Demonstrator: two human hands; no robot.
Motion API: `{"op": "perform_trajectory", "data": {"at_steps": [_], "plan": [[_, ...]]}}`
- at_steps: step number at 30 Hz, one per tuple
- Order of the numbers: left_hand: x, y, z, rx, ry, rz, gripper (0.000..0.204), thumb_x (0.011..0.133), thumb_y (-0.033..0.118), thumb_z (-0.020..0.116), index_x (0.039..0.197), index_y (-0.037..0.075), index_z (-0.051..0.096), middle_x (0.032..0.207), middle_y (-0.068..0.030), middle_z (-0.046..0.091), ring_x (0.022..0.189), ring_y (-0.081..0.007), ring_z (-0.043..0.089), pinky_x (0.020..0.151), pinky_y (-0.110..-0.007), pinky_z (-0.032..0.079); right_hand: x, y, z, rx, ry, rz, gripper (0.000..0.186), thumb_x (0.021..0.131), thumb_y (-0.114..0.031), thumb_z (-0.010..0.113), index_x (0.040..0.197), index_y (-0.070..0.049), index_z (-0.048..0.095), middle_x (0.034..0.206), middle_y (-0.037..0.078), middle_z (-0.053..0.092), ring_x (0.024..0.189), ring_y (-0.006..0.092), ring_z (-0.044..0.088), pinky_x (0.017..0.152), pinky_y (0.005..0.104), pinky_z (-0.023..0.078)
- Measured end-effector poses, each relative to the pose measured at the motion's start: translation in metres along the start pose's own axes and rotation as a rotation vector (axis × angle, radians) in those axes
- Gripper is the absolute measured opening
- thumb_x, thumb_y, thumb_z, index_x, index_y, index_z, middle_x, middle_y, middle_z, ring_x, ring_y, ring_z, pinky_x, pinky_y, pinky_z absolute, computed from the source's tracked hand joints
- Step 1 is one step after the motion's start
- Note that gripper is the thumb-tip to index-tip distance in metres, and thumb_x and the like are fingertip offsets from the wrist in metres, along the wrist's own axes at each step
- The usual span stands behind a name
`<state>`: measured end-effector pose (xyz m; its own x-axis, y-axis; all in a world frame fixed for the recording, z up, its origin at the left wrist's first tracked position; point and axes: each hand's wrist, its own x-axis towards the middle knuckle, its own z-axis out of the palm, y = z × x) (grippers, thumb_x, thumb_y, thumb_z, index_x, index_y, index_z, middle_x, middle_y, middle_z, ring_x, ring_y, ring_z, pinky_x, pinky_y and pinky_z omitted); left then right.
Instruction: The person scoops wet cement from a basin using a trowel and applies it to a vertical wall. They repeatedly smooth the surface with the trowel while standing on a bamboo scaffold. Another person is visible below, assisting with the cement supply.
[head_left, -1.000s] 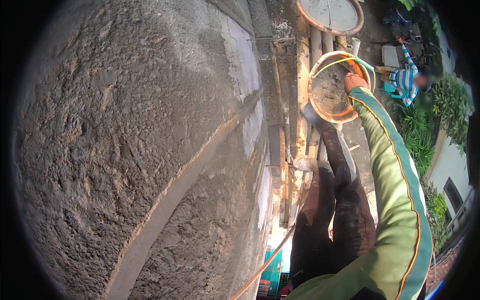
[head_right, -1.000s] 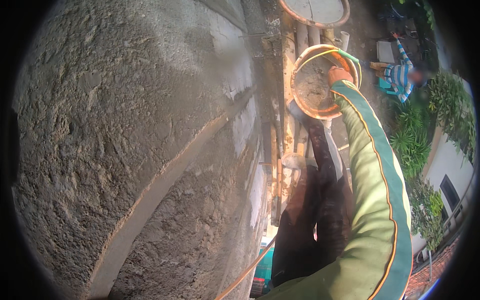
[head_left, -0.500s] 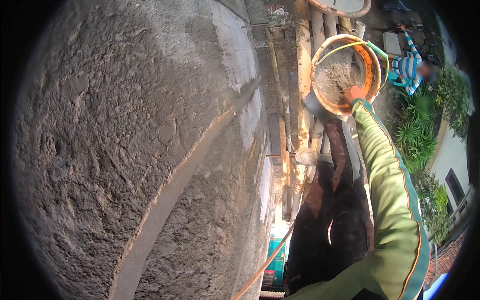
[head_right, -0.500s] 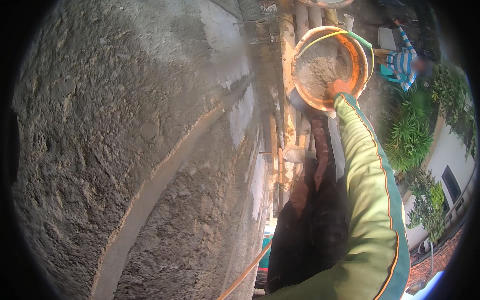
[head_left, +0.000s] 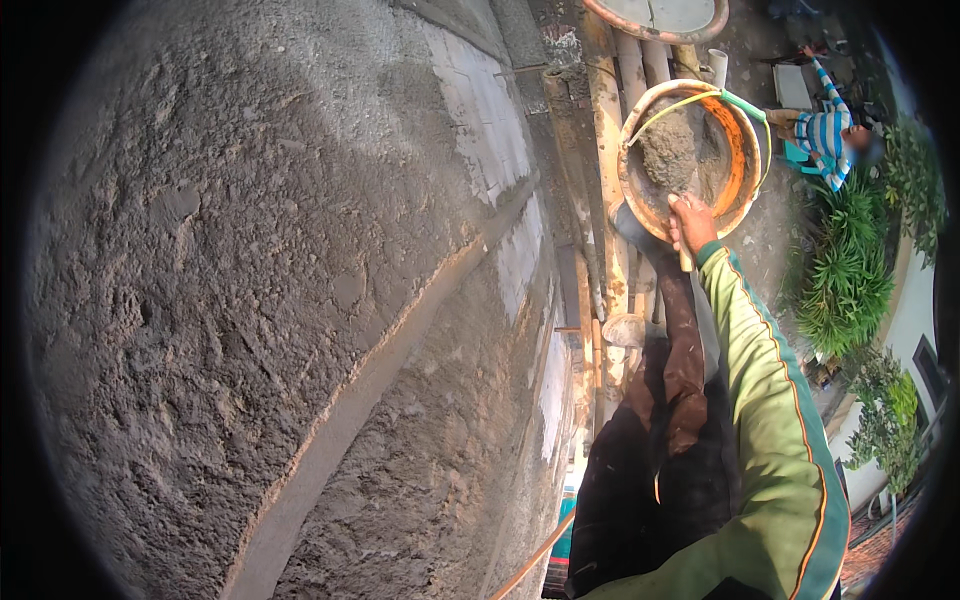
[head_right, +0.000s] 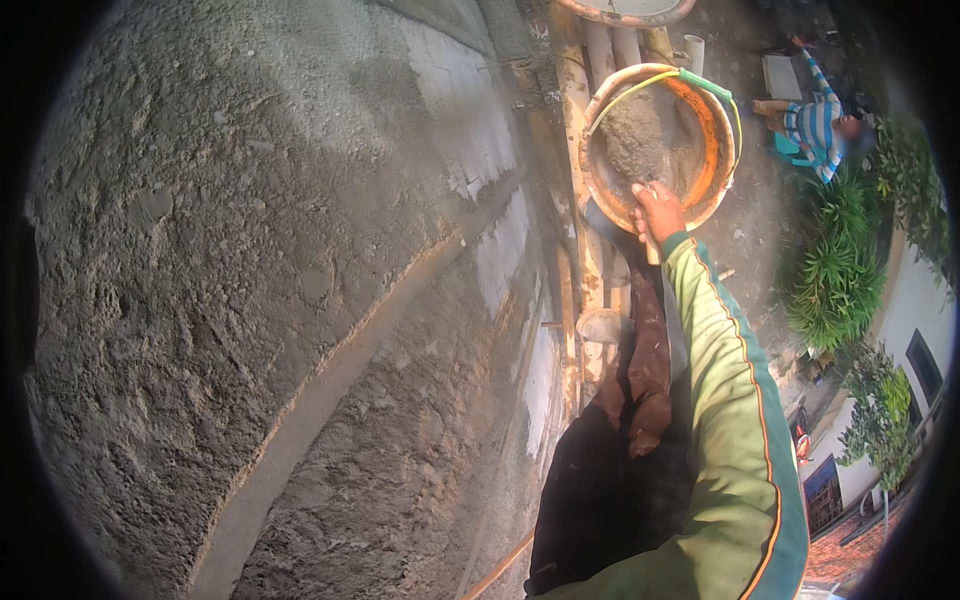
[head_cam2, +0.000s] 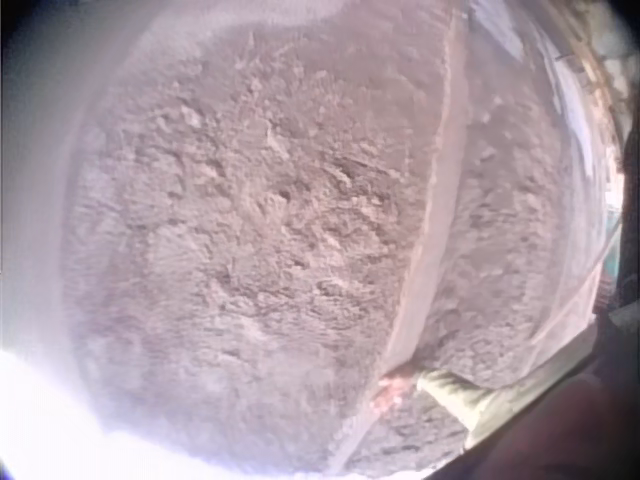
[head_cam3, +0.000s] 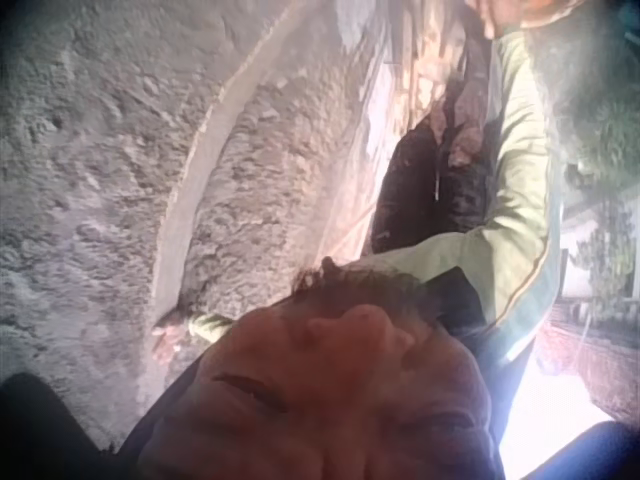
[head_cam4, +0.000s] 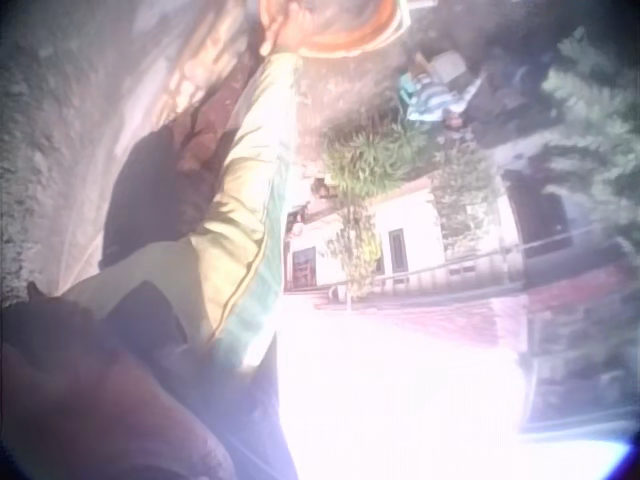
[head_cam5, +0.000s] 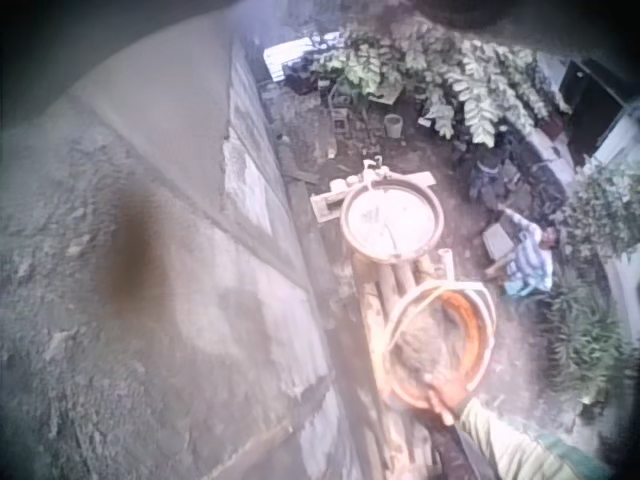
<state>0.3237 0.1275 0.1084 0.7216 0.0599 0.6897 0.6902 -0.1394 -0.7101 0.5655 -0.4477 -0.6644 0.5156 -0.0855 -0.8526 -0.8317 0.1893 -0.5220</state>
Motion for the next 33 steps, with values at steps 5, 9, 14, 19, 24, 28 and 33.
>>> {"op": "perform_trajectory", "data": {"at_steps": [5, 9, 14, 19, 24, 28, 33], "plan": [[0.005, -0.006, -0.011, -0.017, 0.011, -0.023, 0.088, 0.100, 0.058, 0.045, 0.156, -0.005, 0.020, 0.160, -0.0346, 0.011, 0.148, -0.0540, 0.007, 0.117, -0.065, 0.015, -0.057, -0.012, -0.041, -0.095, -0.053, -0.023, 0.013, 0.091, -0.016, 0.065, 0.098, -0.009, 0.057, 0.064, 0.001, 0.052, 0.043, 0.0110, 0.047, 0.037, 0.0289, 0.041], [0.003, -0.042, 0.008, -0.036, 0.152, -0.039, 0.091, 0.095, 0.073, 0.040, 0.159, 0.010, 0.025, 0.165, -0.0212, 0.015, 0.149, -0.0485, 0.014, 0.119, -0.059, 0.021, -0.142, -0.045, -0.015, -0.072, -0.102, 0.009, 0.018, 0.087, -0.010, 0.063, 0.104, -0.009, 0.059, 0.068, 0.001, 0.054, 0.047, 0.0106, 0.050, 0.038, 0.0287, 0.042], [0.033, -0.028, -0.017, -0.115, 0.093, -0.169, 0.082, 0.100, 0.061, 0.045, 0.158, 0.006, 0.026, 0.165, -0.0215, 0.016, 0.149, -0.0482, 0.015, 0.118, -0.060, 0.020, -0.293, -0.136, 0.014, 0.128, -0.321, -0.217, 0.030, 0.083, -0.009, 0.062, 0.112, -0.012, 0.052, 0.077, 0.001, 0.052, 0.053, 0.0114, 0.053, 0.040, 0.0249, 0.047], [0.013, -0.036, -0.006, -0.172, -0.095, -0.183, 0.096, 0.083, 0.057, 0.065, 0.156, 0.005, 0.029, 0.163, -0.0249, 0.018, 0.147, -0.0556, 0.014, 0.114, -0.069, 0.017, -0.403, -0.221, 0.099, 0.408, -0.572, -0.213, 0.024, 0.095, -0.023, 0.062, 0.116, -0.015, 0.053, 0.082, -0.002, 0.053, 0.051, 0.0086, 0.051, 0.036, 0.0240, 0.044], [0.011, -0.051, -0.043, -0.351, -0.214, -0.279, 0.097, 0.081, 0.046, 0.071, 0.157, 0.007, 0.024, 0.164, -0.0256, 0.011, 0.150, -0.0521, 0.007, 0.116, -0.067, 0.012, -0.533, -0.385, 0.190, 0.695, -0.908, -0.392, 0.032, 0.101, -0.030, 0.050, 0.126, -0.010, 0.052, 0.089, -0.002, 0.053, 0.064, 0.0076, 0.051, 0.046, 0.0223, 0.046], [0.053, -0.084, -0.080, -0.486, -0.114, -0.373, 0.106, 0.076, 0.035, 0.077, 0.159, 0.009, 0.018, 0.164, -0.0272, 0.006, 0.150, -0.0525, 0.004, 0.117, -0.068, 0.008, -0.645, -0.507, 0.259, 0.961, -1.001, -0.656, 0.033, 0.101, -0.021, 0.051, 0.130, -0.006, 0.049, 0.096, 0.002, 0.055, 0.070, 0.0112, 0.055, 0.053, 0.0237, 0.049], [0.160, -0.129, -0.080, -0.356, 0.012, -0.532, 0.097, 0.084, 0.043, 0.069, 0.160, 0.011, 0.019, 0.164, -0.0284, 0.008, 0.150, -0.0512, 0.007, 0.118, -0.066, 0.010, -0.767, -0.652, 0.317, 1.222, -0.937, -1.067, 0.031, 0.097, -0.008, 0.055, 0.127, -0.010, 0.045, 0.091, 0.005, 0.054, 0.066, 0.0146, 0.056, 0.050, 0.0272, 0.049]]}}
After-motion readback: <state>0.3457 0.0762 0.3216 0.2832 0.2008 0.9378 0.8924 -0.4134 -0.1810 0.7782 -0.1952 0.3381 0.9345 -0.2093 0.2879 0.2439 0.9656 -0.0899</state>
